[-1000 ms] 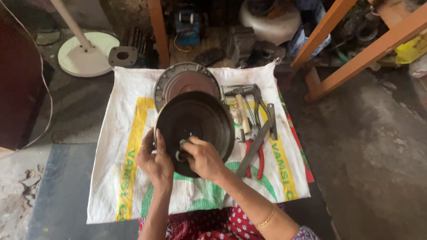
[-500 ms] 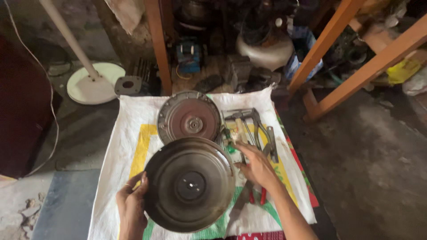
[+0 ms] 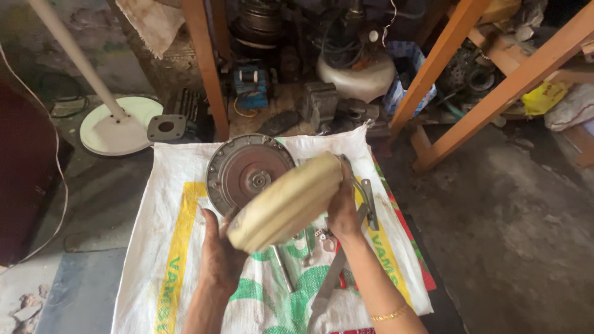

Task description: The person disassembles a ceiling fan motor unit on a cloth-covered surface, using a screwdriver and hammer to pry apart the housing, while pulling wires through the center.

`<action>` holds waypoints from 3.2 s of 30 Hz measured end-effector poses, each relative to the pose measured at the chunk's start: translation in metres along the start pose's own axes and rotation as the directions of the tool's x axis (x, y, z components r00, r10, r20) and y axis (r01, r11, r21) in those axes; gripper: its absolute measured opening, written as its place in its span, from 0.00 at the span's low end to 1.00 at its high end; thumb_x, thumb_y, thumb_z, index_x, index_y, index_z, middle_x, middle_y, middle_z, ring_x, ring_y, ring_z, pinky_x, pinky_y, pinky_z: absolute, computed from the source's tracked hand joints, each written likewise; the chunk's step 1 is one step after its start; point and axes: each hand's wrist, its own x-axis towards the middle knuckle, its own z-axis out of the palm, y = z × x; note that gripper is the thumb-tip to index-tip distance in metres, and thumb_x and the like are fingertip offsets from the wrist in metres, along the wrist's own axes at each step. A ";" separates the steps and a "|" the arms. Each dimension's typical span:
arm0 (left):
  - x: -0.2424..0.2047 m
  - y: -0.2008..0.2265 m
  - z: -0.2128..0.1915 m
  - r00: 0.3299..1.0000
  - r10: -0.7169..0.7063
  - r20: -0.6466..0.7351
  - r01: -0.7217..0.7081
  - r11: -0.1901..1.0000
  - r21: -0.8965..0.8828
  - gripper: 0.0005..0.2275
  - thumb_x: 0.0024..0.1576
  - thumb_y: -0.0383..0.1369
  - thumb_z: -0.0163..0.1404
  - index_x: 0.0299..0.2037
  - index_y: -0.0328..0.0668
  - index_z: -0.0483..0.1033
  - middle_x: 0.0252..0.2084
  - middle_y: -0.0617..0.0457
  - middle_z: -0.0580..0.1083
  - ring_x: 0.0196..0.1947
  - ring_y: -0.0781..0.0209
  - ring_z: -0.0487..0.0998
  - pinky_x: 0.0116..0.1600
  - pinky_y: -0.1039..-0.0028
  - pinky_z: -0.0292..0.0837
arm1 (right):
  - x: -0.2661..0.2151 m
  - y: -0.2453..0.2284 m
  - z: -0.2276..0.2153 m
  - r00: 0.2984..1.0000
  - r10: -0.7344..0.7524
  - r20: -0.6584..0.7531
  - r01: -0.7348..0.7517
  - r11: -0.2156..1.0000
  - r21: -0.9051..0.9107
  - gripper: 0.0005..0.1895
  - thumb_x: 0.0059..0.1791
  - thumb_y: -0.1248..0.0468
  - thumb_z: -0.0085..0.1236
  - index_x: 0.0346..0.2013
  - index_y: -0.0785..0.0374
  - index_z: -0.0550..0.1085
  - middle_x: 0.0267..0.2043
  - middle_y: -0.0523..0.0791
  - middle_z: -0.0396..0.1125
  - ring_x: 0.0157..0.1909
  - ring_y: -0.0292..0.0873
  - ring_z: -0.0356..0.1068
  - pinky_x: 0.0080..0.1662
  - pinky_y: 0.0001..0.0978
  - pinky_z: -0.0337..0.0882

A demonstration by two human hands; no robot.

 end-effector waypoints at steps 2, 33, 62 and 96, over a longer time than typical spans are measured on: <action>0.001 -0.003 0.016 0.988 0.152 0.019 -0.152 0.988 -0.027 0.44 0.56 0.66 0.27 0.75 0.40 0.51 0.71 0.39 0.65 0.70 0.49 0.65 0.72 0.62 0.52 | 0.008 0.011 -0.004 0.987 0.121 -0.107 -0.107 0.985 0.135 0.33 0.60 0.42 0.33 0.70 0.61 0.60 0.69 0.48 0.60 0.70 0.42 0.59 0.68 0.36 0.59; 0.003 -0.061 0.059 0.807 0.585 -0.083 -0.511 0.763 0.396 0.32 0.69 0.31 0.42 0.83 0.53 0.44 0.54 0.31 0.71 0.44 0.61 0.68 0.54 0.78 0.67 | 0.130 0.068 -0.010 0.782 0.617 -0.086 -0.617 0.748 -0.245 0.53 0.47 0.24 0.31 0.55 0.71 0.74 0.51 0.53 0.75 0.50 0.45 0.75 0.51 0.39 0.76; 0.017 -0.067 0.033 0.696 0.710 -0.107 -0.641 0.682 0.353 0.26 0.65 0.30 0.44 0.75 0.46 0.54 0.60 0.41 0.72 0.51 0.64 0.75 0.53 0.74 0.74 | 0.110 0.039 0.013 0.912 0.374 -0.169 -0.394 0.683 -0.615 0.45 0.53 0.32 0.30 0.57 0.68 0.74 0.55 0.53 0.73 0.58 0.46 0.69 0.59 0.38 0.67; 0.129 0.013 -0.054 0.415 0.889 0.191 -0.702 0.180 0.689 0.17 0.63 0.36 0.50 0.61 0.40 0.77 0.75 0.42 0.60 0.78 0.39 0.49 0.77 0.51 0.43 | 0.077 0.070 0.038 0.946 0.146 -0.290 -0.324 0.365 -0.873 0.42 0.53 0.33 0.32 0.47 0.70 0.74 0.43 0.64 0.73 0.50 0.69 0.71 0.51 0.56 0.69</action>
